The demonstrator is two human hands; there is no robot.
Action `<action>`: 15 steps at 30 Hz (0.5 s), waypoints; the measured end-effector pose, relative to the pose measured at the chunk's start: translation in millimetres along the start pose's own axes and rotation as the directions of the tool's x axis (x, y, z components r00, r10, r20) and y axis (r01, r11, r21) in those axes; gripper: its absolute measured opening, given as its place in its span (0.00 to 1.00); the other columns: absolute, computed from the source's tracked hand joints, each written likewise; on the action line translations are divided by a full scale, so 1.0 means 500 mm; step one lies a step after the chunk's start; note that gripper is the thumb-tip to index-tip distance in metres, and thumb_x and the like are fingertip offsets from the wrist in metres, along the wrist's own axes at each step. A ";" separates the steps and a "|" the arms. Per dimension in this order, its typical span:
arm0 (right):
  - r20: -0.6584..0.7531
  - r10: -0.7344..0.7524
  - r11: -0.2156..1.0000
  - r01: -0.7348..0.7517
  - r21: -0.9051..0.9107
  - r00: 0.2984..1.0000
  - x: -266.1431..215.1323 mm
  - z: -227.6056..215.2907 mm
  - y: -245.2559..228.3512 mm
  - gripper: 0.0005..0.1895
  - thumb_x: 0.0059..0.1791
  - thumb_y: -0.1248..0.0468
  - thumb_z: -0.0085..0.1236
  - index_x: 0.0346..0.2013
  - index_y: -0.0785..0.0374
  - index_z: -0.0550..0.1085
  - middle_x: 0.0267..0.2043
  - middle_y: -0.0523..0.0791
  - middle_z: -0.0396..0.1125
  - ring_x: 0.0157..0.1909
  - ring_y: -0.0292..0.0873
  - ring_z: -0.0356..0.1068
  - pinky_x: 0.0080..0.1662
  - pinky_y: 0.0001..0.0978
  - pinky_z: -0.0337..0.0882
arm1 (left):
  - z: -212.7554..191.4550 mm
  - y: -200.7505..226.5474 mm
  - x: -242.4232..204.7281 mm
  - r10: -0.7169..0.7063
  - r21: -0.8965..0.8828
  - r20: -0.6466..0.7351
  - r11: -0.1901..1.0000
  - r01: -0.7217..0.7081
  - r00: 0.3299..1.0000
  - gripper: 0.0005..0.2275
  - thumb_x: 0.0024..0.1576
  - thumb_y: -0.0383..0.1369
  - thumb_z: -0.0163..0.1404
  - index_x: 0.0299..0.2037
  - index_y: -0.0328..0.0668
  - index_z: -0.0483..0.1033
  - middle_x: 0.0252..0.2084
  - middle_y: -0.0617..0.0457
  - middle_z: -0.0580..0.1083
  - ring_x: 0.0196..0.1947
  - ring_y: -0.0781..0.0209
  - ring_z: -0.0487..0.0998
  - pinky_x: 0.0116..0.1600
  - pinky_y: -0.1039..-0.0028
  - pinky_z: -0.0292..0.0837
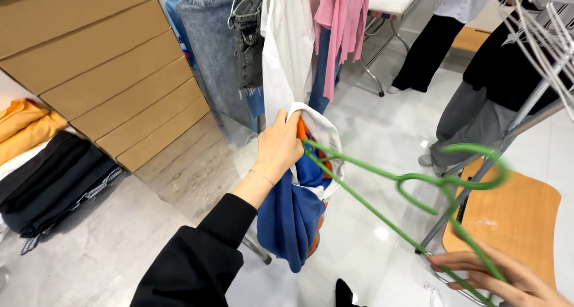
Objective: Hanging various items of clothing on a garment rack using hangers.
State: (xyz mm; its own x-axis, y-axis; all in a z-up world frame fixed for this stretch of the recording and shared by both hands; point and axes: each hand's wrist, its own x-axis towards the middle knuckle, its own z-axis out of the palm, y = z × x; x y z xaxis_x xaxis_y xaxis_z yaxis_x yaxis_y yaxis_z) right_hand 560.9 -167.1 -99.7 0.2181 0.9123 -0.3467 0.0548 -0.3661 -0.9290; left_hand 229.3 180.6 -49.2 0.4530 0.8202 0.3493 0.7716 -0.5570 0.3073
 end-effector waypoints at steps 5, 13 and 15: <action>0.162 -0.121 0.977 0.089 0.195 0.979 0.089 0.112 -0.048 0.40 0.50 0.71 0.46 0.78 0.44 0.57 0.58 0.57 0.85 0.59 0.58 0.85 0.54 0.56 0.88 | 0.031 0.098 0.021 0.235 0.082 -0.142 0.971 -0.225 0.962 0.25 0.50 0.24 0.45 0.60 0.52 0.72 0.65 0.49 0.70 0.23 0.30 0.79 0.25 0.42 0.74; -0.036 -0.182 0.879 0.179 0.442 0.983 0.201 0.204 -0.017 0.41 0.50 0.77 0.42 0.78 0.53 0.55 0.53 0.65 0.77 0.55 0.68 0.79 0.51 0.65 0.82 | 0.071 0.265 -0.117 0.472 0.115 -0.239 0.881 -0.458 0.849 0.31 0.54 0.26 0.47 0.73 0.48 0.64 0.47 0.50 0.69 0.14 0.60 0.66 0.15 0.71 0.62; -0.013 -0.364 0.840 0.334 0.427 0.931 0.231 0.157 0.028 0.39 0.49 0.77 0.44 0.77 0.60 0.56 0.48 0.63 0.78 0.54 0.62 0.80 0.50 0.63 0.86 | 0.041 0.268 -0.115 0.490 0.026 -0.220 0.868 -0.496 0.844 0.36 0.52 0.22 0.48 0.76 0.40 0.59 0.42 0.51 0.64 0.14 0.61 0.61 0.15 0.74 0.61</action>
State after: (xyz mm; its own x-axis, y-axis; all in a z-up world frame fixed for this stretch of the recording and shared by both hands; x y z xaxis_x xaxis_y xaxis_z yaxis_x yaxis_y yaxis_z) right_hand 510.4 -52.3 -163.0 0.1956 0.9805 0.0166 -0.2976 0.0754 -0.9517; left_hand 315.9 61.4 -46.5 0.6618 0.3908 0.6397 0.4564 -0.8870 0.0698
